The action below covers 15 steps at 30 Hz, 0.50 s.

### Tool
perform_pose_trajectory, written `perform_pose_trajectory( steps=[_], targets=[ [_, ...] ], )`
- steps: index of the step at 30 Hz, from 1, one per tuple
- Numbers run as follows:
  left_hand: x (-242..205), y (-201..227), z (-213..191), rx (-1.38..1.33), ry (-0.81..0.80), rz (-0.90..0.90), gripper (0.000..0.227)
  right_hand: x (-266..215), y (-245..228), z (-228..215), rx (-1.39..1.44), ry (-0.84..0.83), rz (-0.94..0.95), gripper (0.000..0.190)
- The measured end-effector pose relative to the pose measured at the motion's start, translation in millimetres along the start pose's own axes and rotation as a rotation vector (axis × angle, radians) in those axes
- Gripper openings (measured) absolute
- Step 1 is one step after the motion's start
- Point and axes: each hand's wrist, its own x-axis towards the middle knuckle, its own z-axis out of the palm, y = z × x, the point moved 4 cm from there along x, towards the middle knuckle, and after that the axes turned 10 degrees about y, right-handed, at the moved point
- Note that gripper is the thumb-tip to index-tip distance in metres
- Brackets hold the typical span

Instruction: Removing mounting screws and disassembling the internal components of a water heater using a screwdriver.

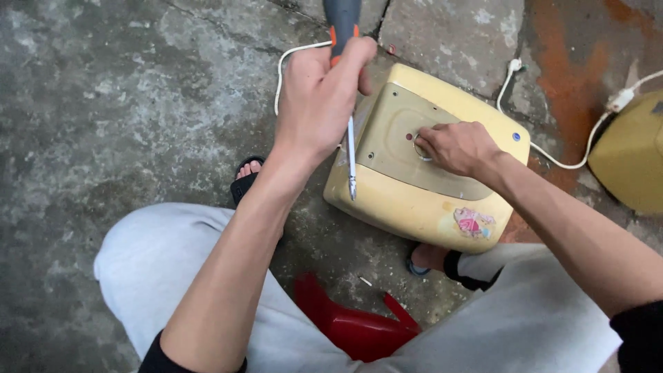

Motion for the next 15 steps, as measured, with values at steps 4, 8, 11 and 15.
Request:
perform_pose_trajectory(
  steps=[4, 8, 11, 15],
  targets=[
    [1.8, -2.3, -2.2, -0.043, 0.025, 0.015, 0.042, 2.2, 5.0, 17.6, 0.208, -0.087, 0.388, 0.043],
    [-3.6, -0.6, -4.2, -0.012, 0.014, -0.03, 0.041, 6.6, 15.5, 49.1, 0.465, -0.111, 0.754, 0.055],
    [-4.2, 1.2, -3.4, -0.01, -0.032, 0.013, 0.042, 7.3, 15.1, 19.1, 0.546, -0.317, 0.734, 0.057],
    [-7.8, 1.0, -6.2, 0.027, -0.01, -0.03, 0.043, 5.8, 29.7, -0.9, -0.061, -0.216, 0.077, 0.048]
  ],
)
